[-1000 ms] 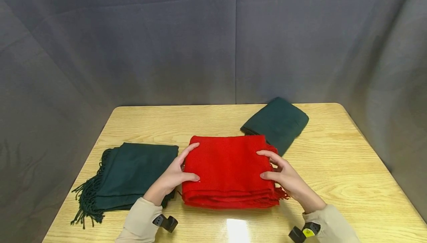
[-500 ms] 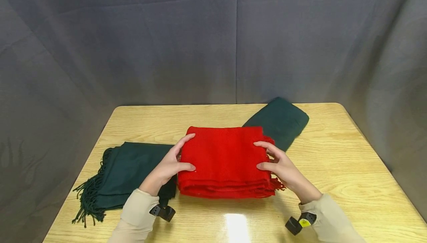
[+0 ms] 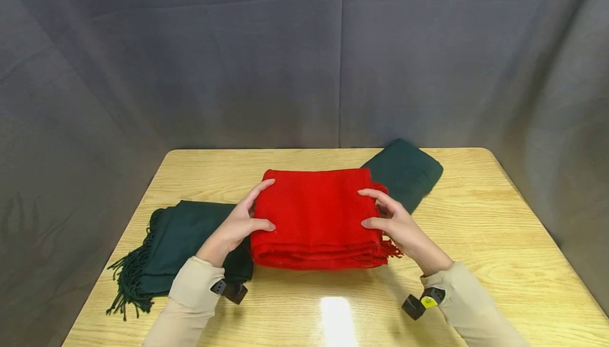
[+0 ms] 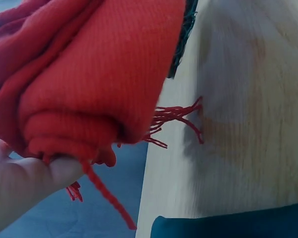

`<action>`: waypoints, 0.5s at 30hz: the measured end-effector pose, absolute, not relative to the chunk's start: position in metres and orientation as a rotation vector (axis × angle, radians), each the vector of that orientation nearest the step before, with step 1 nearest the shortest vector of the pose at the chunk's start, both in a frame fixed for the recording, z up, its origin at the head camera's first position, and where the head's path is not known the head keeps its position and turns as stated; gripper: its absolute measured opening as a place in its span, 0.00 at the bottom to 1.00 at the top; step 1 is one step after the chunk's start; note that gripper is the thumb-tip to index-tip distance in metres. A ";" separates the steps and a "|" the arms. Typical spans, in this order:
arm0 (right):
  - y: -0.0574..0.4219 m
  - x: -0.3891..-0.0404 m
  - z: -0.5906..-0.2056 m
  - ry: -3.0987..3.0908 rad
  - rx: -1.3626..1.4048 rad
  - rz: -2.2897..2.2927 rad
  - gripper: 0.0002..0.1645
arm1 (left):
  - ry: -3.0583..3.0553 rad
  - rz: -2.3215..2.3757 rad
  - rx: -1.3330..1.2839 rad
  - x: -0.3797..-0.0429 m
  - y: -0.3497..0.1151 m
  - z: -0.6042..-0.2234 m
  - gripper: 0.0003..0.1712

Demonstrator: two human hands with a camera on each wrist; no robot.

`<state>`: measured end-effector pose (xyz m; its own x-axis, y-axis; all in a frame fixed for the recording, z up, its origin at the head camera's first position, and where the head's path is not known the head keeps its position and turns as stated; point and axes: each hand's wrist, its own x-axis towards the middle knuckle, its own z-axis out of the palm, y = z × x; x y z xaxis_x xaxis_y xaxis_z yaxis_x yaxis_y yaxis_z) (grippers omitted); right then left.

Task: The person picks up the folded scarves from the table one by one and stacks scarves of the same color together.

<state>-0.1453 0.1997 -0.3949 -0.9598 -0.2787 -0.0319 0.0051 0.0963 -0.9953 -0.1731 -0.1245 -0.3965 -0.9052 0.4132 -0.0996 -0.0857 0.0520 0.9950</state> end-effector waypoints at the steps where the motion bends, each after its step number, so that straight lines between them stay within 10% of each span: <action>1: 0.199 -0.147 -0.393 2.163 -0.278 -1.958 0.34 | 1.985 1.911 0.325 -0.174 -0.125 -0.396 0.53; 15: 0.194 -0.165 -0.383 2.176 -0.271 -1.947 0.34 | 2.008 1.871 0.324 -0.189 -0.132 -0.376 0.53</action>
